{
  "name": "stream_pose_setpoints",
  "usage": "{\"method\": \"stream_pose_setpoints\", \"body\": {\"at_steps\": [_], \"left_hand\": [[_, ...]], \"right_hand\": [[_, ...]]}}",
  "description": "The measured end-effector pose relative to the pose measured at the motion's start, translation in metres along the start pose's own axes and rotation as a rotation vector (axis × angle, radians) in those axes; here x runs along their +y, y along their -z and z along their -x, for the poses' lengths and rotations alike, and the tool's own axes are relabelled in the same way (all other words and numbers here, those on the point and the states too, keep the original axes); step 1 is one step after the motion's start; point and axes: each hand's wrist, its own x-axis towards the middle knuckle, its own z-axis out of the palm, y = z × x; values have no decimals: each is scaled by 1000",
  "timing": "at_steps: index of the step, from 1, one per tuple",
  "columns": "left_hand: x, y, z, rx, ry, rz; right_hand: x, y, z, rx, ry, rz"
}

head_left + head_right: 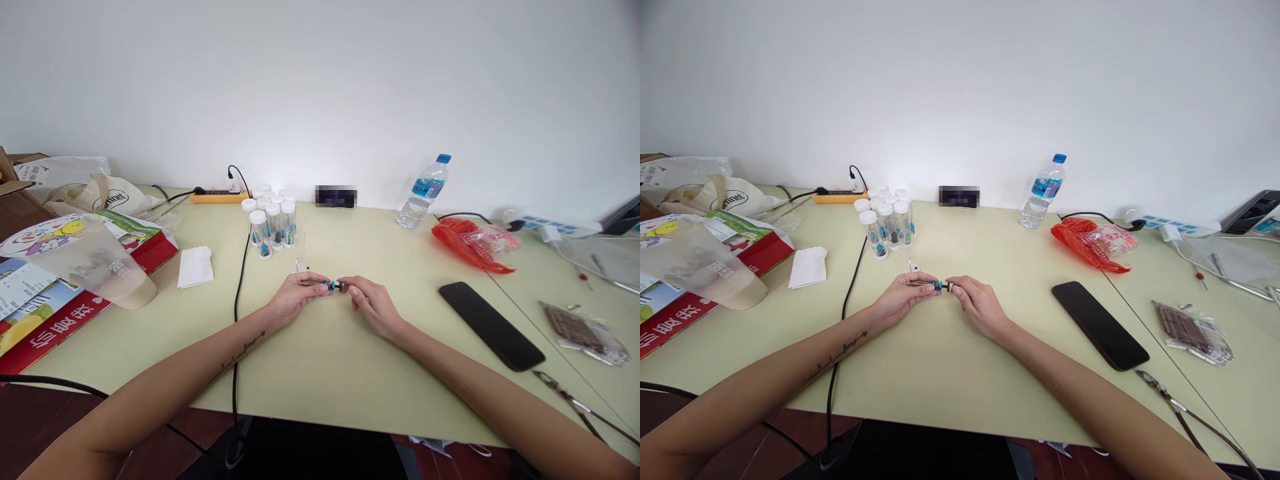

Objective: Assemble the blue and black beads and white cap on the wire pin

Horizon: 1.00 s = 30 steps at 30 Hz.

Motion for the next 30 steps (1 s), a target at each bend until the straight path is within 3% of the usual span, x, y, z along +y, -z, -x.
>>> {"method": "stream_pose_setpoints", "body": {"at_steps": [9, 20, 30], "left_hand": [[2, -3, 2, 5, 4, 2], [3, -5, 3, -36, 5, -28], [3, -6, 4, -39, 18, -63]], "right_hand": [[0, -1, 1, 31, -4, -10], [-2, -2, -3, -56, -46, 79], [1, -2, -1, -41, -19, 86]]}}
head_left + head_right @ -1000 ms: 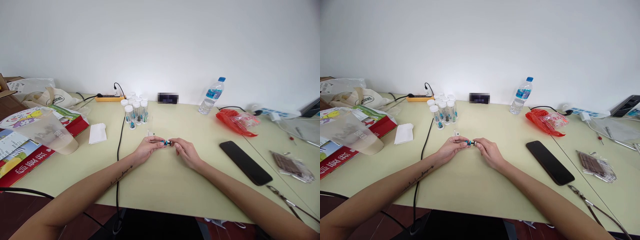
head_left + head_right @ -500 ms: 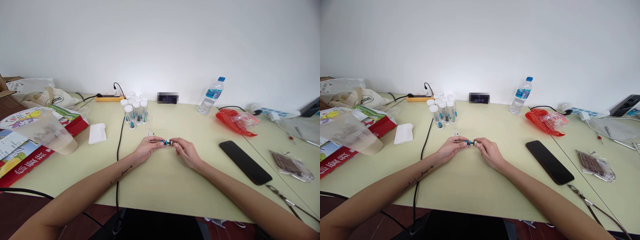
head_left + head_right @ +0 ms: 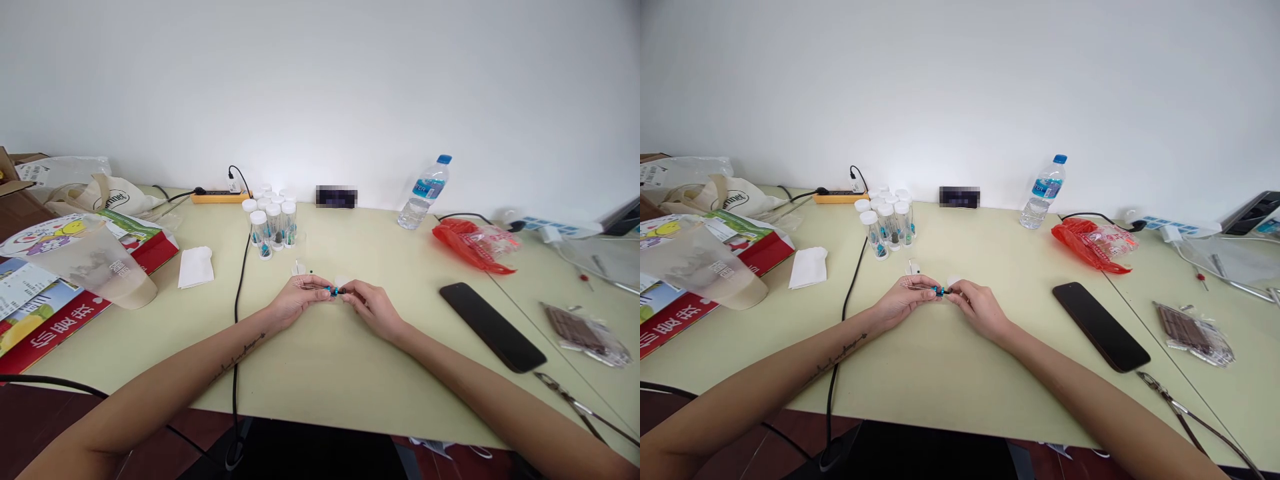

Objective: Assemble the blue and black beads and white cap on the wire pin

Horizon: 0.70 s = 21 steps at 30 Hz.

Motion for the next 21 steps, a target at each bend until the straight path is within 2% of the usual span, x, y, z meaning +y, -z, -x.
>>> {"method": "stream_pose_setpoints", "body": {"at_steps": [21], "left_hand": [[1, 0, 1, -28, 52, -6]], "right_hand": [[1, -2, 0, -19, -36, 12]]}}
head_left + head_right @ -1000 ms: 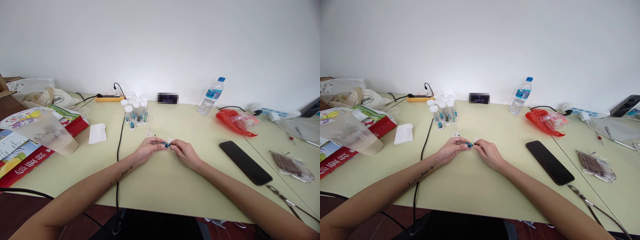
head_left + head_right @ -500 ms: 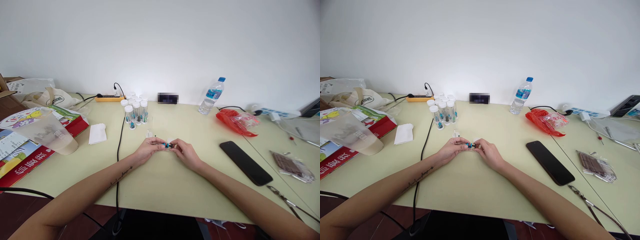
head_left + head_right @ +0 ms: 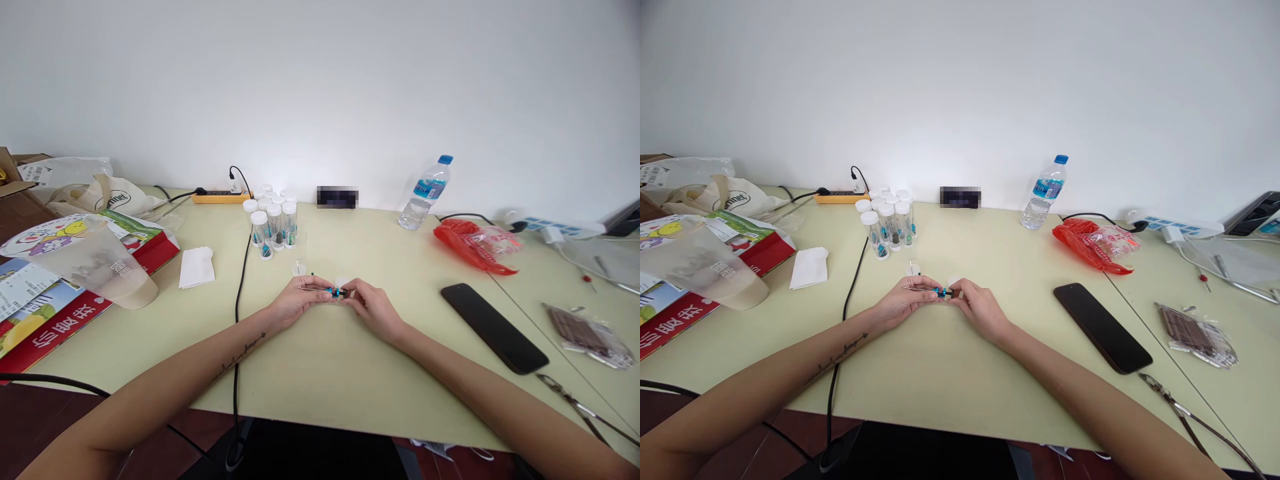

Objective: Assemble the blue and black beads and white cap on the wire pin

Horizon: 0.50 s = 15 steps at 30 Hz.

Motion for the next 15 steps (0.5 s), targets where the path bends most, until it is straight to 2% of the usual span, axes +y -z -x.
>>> {"method": "stream_pose_setpoints", "body": {"at_steps": [7, 12, 15], "left_hand": [[0, -1, 0, 3, -9, -6], [-1, 0, 0, -10, 6, -14], [0, 0, 0, -20, -4, -23]], "right_hand": [[0, 0, 0, -30, 0, -3], [1, -1, 1, 18, 13, -7], [1, -1, 1, -31, 42, 5]]}}
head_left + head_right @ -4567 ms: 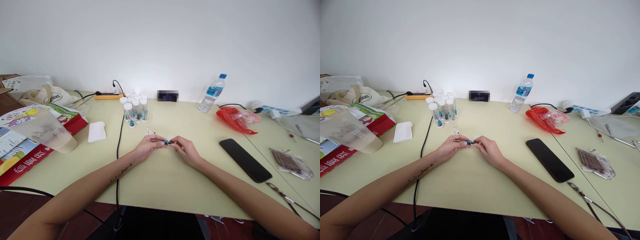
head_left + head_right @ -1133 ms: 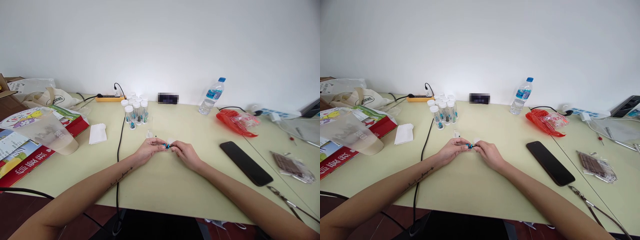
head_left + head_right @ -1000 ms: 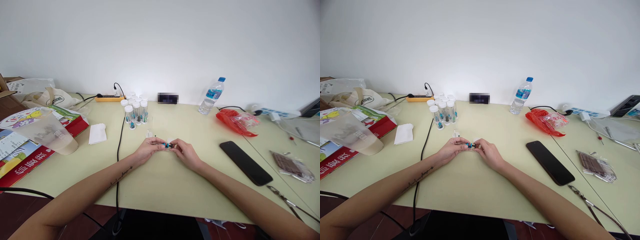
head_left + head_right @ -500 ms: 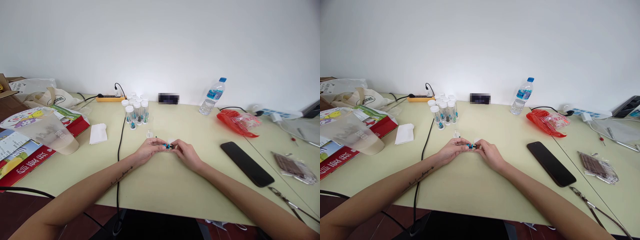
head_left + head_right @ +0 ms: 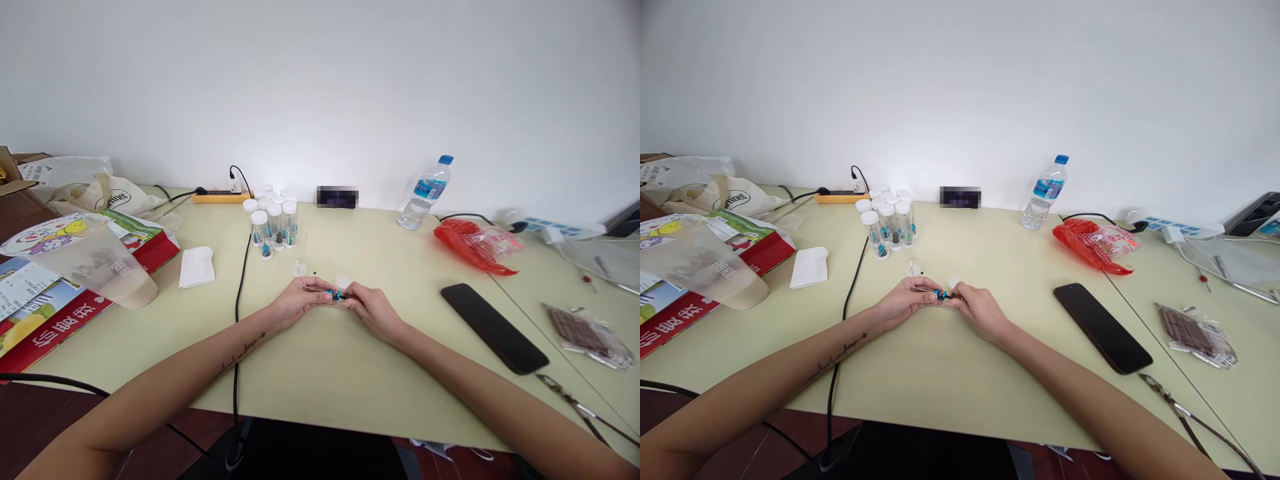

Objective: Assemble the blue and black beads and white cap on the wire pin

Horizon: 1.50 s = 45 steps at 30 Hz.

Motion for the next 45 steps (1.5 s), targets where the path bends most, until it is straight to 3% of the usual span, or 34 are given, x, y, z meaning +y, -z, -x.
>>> {"method": "stream_pose_setpoints", "body": {"at_steps": [24, 45], "left_hand": [[1, 1, 0, 5, 22, 10], [-1, 1, 1, -4, 18, 21]], "right_hand": [[-1, 0, 0, 38, -37, 12], [0, -1, 1, 51, 12, 11]]}}
